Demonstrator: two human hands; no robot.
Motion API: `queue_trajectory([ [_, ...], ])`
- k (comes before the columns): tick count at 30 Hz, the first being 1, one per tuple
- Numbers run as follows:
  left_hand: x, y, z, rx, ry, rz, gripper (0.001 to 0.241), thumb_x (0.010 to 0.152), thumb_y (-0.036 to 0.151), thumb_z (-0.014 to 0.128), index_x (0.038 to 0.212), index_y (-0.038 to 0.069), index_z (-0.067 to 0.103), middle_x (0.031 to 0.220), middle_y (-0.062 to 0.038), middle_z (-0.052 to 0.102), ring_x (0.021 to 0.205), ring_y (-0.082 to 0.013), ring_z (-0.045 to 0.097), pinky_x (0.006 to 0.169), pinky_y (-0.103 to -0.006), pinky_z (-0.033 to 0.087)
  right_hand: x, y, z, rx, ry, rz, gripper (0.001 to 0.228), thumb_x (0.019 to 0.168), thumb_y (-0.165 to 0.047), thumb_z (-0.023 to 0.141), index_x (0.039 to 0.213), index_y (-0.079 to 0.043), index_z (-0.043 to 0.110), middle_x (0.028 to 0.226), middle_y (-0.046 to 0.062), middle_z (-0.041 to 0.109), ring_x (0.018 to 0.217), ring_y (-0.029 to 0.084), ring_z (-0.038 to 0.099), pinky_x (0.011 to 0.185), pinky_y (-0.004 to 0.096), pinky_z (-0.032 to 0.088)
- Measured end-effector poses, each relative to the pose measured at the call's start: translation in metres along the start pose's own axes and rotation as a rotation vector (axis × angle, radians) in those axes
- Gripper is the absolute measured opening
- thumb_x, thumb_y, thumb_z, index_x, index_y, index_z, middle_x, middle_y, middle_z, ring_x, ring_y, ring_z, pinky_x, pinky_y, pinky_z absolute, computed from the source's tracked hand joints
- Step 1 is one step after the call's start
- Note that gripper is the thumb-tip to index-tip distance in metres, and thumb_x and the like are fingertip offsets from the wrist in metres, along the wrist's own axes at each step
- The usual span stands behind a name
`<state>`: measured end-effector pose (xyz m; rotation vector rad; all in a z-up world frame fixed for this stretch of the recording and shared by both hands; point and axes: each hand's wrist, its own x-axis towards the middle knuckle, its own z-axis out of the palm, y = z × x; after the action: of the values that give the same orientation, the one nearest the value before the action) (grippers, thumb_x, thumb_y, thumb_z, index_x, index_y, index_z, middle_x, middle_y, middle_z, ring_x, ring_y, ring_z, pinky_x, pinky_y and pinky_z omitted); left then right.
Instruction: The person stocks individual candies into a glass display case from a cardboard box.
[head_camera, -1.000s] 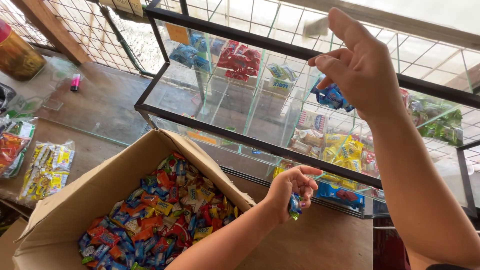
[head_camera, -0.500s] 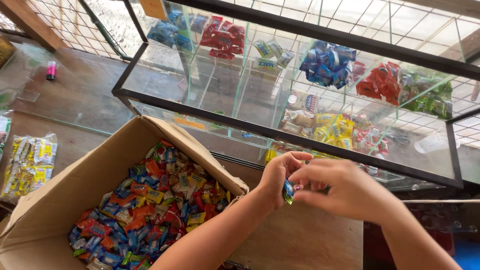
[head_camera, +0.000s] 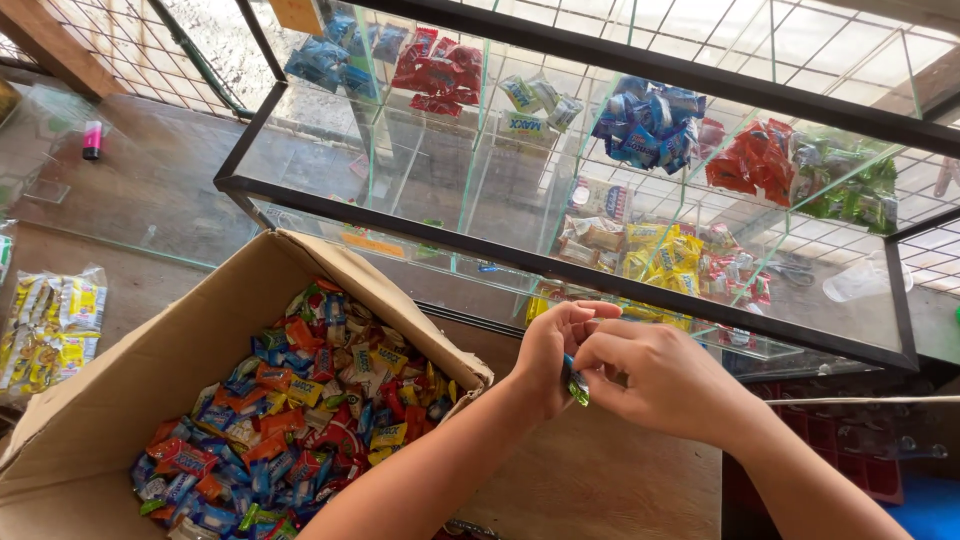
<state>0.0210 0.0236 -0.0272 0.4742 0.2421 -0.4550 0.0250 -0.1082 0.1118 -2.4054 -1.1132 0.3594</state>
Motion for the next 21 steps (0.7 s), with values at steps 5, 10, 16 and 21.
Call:
queue_trajectory([
  [5, 0.000, 0.003, -0.001, -0.014, 0.063, -0.028, 0.037, 0.096, 0.029, 0.046, 0.112, 0.000, 0.063, 0.081, -0.010, 0.068, 0.068, -0.0170, 0.061, 0.061, -0.0317, 0.050, -0.006, 0.007, -0.035, 0.146, 0.219, 0.010, 0.007, 0.079, -0.006, 0.073, 0.086, -0.007, 0.073, 0.080, 0.003, 0.073, 0.070, 0.015, 0.071, 0.061, 0.031, 0.057],
  [10, -0.010, 0.013, 0.013, 0.032, 0.057, -0.011, 0.036, 0.094, 0.027, 0.052, 0.113, 0.000, 0.066, 0.078, -0.007, 0.064, 0.064, -0.0135, 0.056, 0.055, -0.0290, 0.042, 0.004, 0.028, -0.088, 0.338, 0.667, -0.058, 0.010, 0.095, 0.003, 0.066, 0.105, 0.002, 0.066, 0.090, 0.008, 0.069, 0.075, 0.013, 0.068, 0.067, 0.027, 0.058],
  [16, -0.009, 0.011, 0.011, 0.042, 0.048, -0.026, 0.035, 0.091, 0.024, 0.052, 0.113, 0.000, 0.065, 0.077, -0.006, 0.064, 0.063, -0.0139, 0.056, 0.055, -0.0293, 0.044, 0.057, 0.060, -0.136, 0.810, 0.900, -0.258, 0.008, 0.109, 0.008, 0.059, 0.104, 0.005, 0.064, 0.087, 0.017, 0.067, 0.063, 0.019, 0.065, 0.054, 0.031, 0.053],
  [21, -0.010, 0.014, 0.014, 0.034, 0.069, -0.014, 0.035, 0.090, 0.022, 0.052, 0.113, 0.000, 0.065, 0.077, -0.007, 0.064, 0.063, -0.0139, 0.056, 0.054, -0.0288, 0.044, 0.072, 0.041, -0.143, 0.769, 0.945, -0.154, 0.015, 0.105, -0.002, 0.058, 0.117, -0.002, 0.065, 0.099, 0.016, 0.073, 0.071, 0.018, 0.070, 0.056, 0.028, 0.053],
])
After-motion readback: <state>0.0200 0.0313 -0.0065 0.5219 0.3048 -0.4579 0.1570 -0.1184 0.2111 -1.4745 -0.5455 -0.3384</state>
